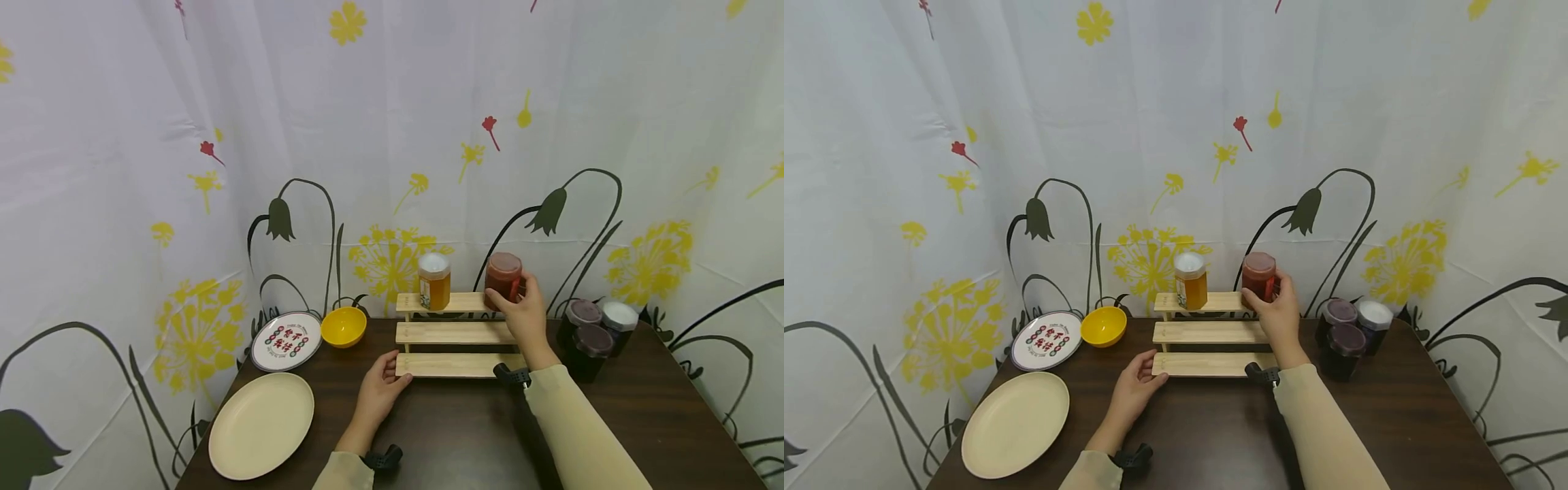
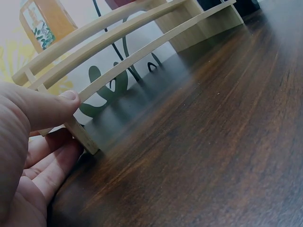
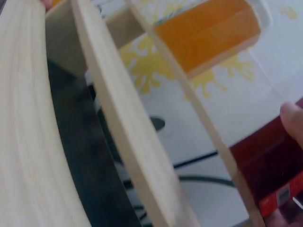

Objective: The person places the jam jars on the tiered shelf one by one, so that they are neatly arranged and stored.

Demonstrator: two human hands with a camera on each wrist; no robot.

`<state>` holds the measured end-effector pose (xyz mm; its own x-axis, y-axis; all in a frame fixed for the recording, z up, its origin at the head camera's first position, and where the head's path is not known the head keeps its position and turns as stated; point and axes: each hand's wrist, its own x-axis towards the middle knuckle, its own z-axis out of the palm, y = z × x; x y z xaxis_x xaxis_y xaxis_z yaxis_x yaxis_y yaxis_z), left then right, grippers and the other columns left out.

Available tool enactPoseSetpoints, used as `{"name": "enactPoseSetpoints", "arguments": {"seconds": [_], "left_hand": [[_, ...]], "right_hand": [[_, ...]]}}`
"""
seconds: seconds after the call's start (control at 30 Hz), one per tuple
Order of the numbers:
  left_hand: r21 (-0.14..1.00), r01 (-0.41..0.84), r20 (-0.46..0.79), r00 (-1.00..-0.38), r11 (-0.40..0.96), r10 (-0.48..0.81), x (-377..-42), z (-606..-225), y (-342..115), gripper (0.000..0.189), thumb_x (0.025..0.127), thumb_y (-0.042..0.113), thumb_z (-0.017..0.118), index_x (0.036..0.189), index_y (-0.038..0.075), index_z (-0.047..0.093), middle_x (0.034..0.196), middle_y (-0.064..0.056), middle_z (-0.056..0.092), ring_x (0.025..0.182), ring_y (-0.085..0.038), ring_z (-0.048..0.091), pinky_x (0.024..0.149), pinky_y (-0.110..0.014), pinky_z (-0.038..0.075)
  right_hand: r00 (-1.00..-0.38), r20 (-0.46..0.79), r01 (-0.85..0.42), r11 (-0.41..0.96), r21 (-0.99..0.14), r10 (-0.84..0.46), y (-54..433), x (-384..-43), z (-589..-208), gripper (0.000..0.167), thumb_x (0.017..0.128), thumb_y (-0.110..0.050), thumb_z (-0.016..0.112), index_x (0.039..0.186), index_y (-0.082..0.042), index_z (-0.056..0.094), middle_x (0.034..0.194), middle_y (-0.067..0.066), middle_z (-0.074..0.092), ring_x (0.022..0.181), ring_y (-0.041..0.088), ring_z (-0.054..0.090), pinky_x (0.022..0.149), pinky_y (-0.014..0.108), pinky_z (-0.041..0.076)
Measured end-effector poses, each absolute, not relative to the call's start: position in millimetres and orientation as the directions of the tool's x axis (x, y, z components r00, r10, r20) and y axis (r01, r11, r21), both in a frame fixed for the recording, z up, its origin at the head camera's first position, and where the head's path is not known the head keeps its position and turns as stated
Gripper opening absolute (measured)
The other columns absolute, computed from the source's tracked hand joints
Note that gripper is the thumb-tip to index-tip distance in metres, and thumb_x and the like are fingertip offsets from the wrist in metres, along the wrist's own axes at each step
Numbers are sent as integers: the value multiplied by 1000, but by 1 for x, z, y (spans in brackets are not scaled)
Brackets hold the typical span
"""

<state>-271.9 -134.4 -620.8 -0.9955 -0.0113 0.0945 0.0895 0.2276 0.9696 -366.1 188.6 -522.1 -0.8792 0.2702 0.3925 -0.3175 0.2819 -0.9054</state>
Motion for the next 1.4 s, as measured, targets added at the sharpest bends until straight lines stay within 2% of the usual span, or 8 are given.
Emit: {"name": "enactPoseSetpoints", "arguments": {"seconds": [0.47,0.63,0.93,1.03,1.17,1.27,1.4], "left_hand": [[965,86,92,-996,246,-12,-273,-621,-133,64,97,19,85,152,2,58,131,-18,70,113,-25,69,93,-30,60],[965,75,82,-996,251,-19,-273,-621,-134,64,97,20,85,153,5,59,131,-15,70,113,-23,69,95,-30,60],[966,89,94,-996,245,-11,-271,-620,-132,64,96,21,86,152,4,59,130,-15,70,114,-25,68,95,-30,58],[967,90,95,-995,239,-9,-271,-621,-132,64,96,21,86,152,4,59,130,-16,70,114,-26,67,93,-28,57],[970,80,85,-996,231,-13,-270,-622,-133,64,96,20,86,152,5,60,130,-16,70,114,-26,68,92,-25,56],[970,79,84,-996,231,-13,-271,-621,-133,64,96,20,86,152,5,60,130,-16,70,113,-26,68,93,-27,57],[969,79,84,-996,235,-15,-272,-621,-133,64,96,20,86,152,6,60,130,-16,69,113,-26,68,95,-29,58]], "right_hand": [[-926,316,-251,288,-924,207,196,-365,-521,83,90,-38,92,156,-13,49,152,17,61,142,35,60,116,57,52],[-927,316,-258,269,-928,200,195,-364,-522,86,90,-40,91,159,-13,47,154,15,59,144,35,60,117,57,51],[-931,305,-260,224,-939,198,196,-359,-521,86,92,-35,90,162,-14,44,159,14,55,146,34,57,122,54,47],[-925,315,-279,184,-942,212,197,-355,-522,89,93,-30,89,165,-12,39,163,15,51,152,33,51,128,50,41],[-899,348,-326,124,-937,266,193,-343,-526,85,95,-15,86,164,-5,38,164,20,48,157,34,45,133,48,33],[-876,385,-361,136,-923,289,190,-334,-530,81,96,-10,85,162,0,40,163,22,49,156,36,45,133,49,33],[-856,423,-383,186,-905,297,192,-327,-533,79,95,-15,87,160,-1,44,161,21,50,154,37,47,131,51,35]]}}
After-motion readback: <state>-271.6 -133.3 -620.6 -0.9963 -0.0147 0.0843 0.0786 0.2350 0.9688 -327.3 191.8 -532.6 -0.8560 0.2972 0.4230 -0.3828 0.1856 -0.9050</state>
